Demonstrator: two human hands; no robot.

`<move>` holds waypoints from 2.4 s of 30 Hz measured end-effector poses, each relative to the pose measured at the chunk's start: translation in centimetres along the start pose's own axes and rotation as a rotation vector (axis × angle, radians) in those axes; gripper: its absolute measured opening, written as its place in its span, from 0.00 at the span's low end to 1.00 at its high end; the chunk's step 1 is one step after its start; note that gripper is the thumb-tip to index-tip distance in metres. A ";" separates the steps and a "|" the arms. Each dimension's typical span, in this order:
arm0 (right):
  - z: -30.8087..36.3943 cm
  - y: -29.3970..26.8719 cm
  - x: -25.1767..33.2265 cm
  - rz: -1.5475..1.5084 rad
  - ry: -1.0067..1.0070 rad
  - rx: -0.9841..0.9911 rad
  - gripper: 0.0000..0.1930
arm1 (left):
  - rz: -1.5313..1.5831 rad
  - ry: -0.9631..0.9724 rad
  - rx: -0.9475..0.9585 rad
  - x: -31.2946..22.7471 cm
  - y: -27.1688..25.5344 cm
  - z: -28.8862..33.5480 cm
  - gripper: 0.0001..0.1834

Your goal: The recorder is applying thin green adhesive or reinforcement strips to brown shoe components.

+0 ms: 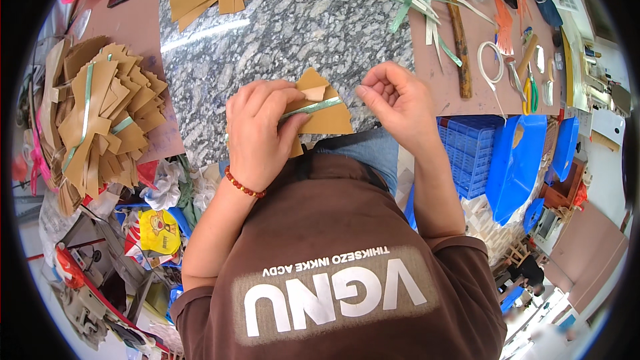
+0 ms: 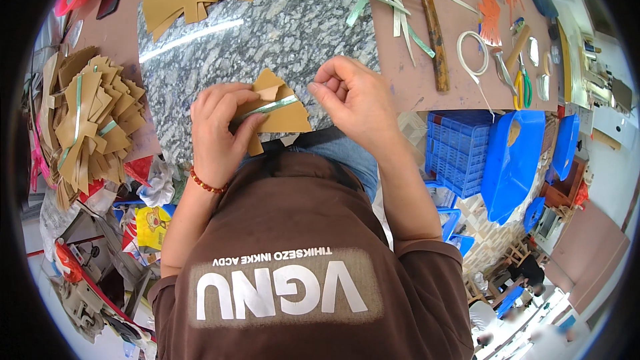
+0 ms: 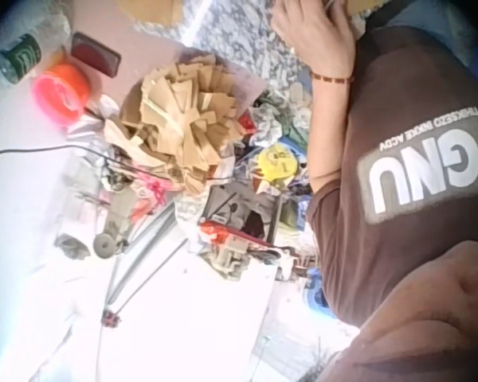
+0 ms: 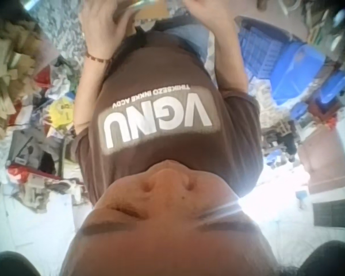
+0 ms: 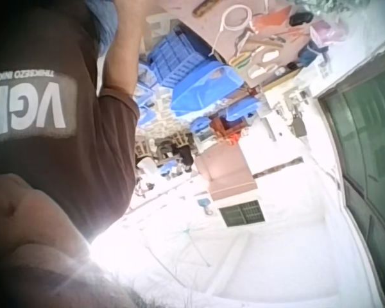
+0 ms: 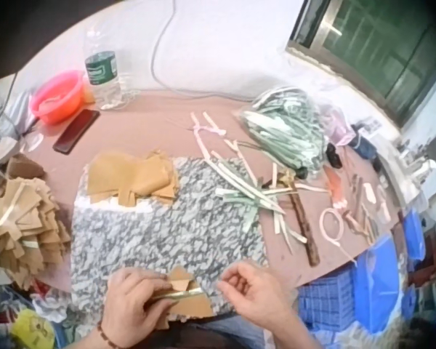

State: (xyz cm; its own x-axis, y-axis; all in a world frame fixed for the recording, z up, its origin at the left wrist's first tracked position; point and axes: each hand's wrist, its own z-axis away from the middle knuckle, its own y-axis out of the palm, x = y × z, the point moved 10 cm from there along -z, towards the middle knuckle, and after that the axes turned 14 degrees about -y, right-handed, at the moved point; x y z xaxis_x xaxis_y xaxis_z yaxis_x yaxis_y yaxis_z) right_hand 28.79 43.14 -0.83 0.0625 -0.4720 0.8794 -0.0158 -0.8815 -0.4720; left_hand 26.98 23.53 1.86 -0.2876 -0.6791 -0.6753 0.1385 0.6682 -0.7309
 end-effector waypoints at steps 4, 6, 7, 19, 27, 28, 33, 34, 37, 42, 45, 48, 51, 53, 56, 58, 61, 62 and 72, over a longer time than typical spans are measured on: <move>-0.2 0.2 0.0 0.004 0.021 0.019 0.05 | -0.003 0.034 -0.006 -0.2 0.2 0.5 0.19; -1.1 0.3 3.1 0.135 -0.299 0.006 0.08 | 0.011 -0.026 -0.004 0.2 0.3 0.3 0.17; -1.2 0.5 3.0 0.141 -0.298 0.005 0.08 | 0.016 -0.024 -0.003 0.4 0.4 0.2 0.17; -0.6 3.1 5.3 0.523 -0.582 0.343 0.22 | 1.080 0.199 -0.283 5.3 -18.7 1.0 0.05; -9.2 -3.3 4.9 0.333 -0.366 -0.048 0.10 | -0.571 -0.110 -0.537 7.6 -20.6 -2.1 0.23; -11.0 -4.1 4.8 0.344 -0.354 -0.127 0.10 | -0.520 -0.028 -0.556 6.2 -19.4 -1.4 0.24; -14.4 -3.6 4.9 0.296 -0.472 -0.132 0.08 | -0.443 0.012 -0.451 3.4 -12.7 -2.1 0.24; -14.1 -2.0 5.2 0.274 -0.420 -0.053 0.09 | -0.454 0.001 -0.460 3.6 -12.5 -2.0 0.23; -12.3 3.4 7.8 0.183 -0.410 0.166 0.13 | -0.404 0.016 -0.546 5.0 -13.2 -0.3 0.21; -8.9 14.6 14.5 0.120 -0.794 0.408 0.37 | -0.254 -0.012 -0.667 6.4 -17.6 3.8 0.19; -7.2 19.7 18.4 0.030 -0.924 0.355 0.44 | -0.095 -0.055 -0.705 8.3 -19.1 5.7 0.19; -6.0 23.0 20.4 0.036 -0.955 0.298 0.44 | 0.073 -0.116 -0.742 9.8 -20.3 6.8 0.18; -5.7 24.9 20.9 0.128 -1.026 0.190 0.34 | 0.055 0.002 -0.806 9.6 -21.7 8.2 0.16; -5.6 25.3 21.2 0.201 -1.088 0.115 0.24 | 0.044 -0.029 -0.894 10.6 -23.4 8.9 0.15; -5.7 25.3 21.5 0.205 -1.163 0.099 0.13 | 0.018 -0.096 -1.027 11.4 -26.5 9.9 0.16; -6.0 25.1 21.5 0.185 -1.142 0.108 0.10 | -0.168 -0.244 -0.955 11.2 -27.5 8.4 0.18; -6.2 25.3 21.7 0.174 -1.117 0.124 0.10 | -0.075 -0.386 -0.888 13.6 -28.1 7.4 0.23; -6.2 25.4 21.9 0.175 -1.120 0.128 0.10 | -0.031 -0.490 -0.805 14.7 -27.9 6.8 0.25; -3.0 21.8 23.3 0.040 -1.373 0.227 0.07 | -0.101 -0.564 -0.642 16.0 -27.0 5.5 0.43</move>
State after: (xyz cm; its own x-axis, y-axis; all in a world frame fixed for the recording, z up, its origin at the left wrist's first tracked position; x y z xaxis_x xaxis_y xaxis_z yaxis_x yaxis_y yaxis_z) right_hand 26.95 12.84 9.54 0.9864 0.0134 0.1636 0.1120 -0.7837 -0.6110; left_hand 23.88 -7.05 10.26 0.2681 -0.6805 -0.6820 -0.4741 0.5231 -0.7083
